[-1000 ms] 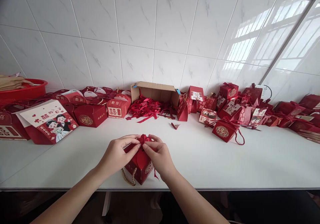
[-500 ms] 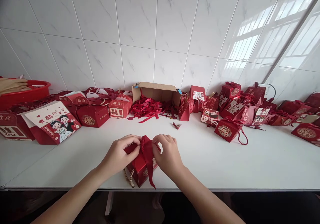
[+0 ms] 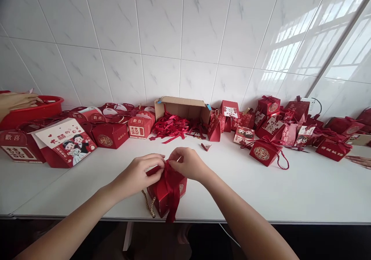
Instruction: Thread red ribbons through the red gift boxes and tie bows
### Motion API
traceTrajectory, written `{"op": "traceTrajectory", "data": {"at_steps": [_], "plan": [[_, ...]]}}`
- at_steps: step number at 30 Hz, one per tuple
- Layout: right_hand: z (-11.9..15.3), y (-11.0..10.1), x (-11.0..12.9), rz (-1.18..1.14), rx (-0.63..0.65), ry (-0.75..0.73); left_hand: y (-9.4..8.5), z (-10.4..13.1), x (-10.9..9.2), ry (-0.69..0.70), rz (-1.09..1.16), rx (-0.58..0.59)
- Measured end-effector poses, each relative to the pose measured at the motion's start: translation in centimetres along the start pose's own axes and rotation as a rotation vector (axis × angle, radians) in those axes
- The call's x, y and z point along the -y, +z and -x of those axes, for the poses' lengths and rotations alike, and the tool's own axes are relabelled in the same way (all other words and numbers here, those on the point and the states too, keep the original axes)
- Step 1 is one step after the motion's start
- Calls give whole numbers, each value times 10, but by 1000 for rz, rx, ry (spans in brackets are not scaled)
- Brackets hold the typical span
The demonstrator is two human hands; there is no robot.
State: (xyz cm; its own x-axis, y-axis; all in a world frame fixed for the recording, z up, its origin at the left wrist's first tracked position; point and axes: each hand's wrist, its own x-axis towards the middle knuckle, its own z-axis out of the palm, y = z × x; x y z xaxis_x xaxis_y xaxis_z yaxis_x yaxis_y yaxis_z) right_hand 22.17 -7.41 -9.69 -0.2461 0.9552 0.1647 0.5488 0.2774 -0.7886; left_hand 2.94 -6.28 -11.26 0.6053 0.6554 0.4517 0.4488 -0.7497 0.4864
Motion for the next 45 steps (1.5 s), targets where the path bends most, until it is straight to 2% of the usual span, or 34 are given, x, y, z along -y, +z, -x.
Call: {"op": "traceTrajectory", "data": {"at_steps": [2, 4, 8, 11, 15, 18, 22, 25, 27, 31, 35, 39, 42, 45], "plan": [[-2, -2, -3, -37, 44, -47, -5, -1, -1, 30, -69, 18], [2, -5, -5, 1, 59, -189, -8, -2, 1, 62, -141, 23], [12, -6, -14, 262, 43, -494, -14, -6, 7, 111, -225, 42], [15, -1, -25, 379, 28, -566, -17, -10, 10, 94, -234, 55], [17, 6, -33, 388, 15, -578, -19, -15, 14, 2, -175, 66], [19, 9, -34, 346, 26, -576, -17, -14, 19, -59, -44, 98], [20, 9, -34, 282, 40, -604, -15, -13, 28, -45, 129, 164], [21, 10, -35, 247, 42, -613, -15, -13, 30, -17, 144, 160], [22, 10, -35, 228, 46, -607, -17, -12, 28, -16, 150, 169], [26, 11, -32, 192, 79, -592, -22, -12, 21, -36, 170, 271], [28, 11, -30, 150, 82, -586, -24, -15, 23, -39, 153, 355], [27, 11, -33, 110, 70, -585, -22, -16, 28, -37, 210, 388], [26, 11, -34, 106, 74, -582, -20, -15, 23, -71, 284, 421], [26, 12, -35, 119, 69, -590, -18, -14, 15, -88, 362, 391]]}}
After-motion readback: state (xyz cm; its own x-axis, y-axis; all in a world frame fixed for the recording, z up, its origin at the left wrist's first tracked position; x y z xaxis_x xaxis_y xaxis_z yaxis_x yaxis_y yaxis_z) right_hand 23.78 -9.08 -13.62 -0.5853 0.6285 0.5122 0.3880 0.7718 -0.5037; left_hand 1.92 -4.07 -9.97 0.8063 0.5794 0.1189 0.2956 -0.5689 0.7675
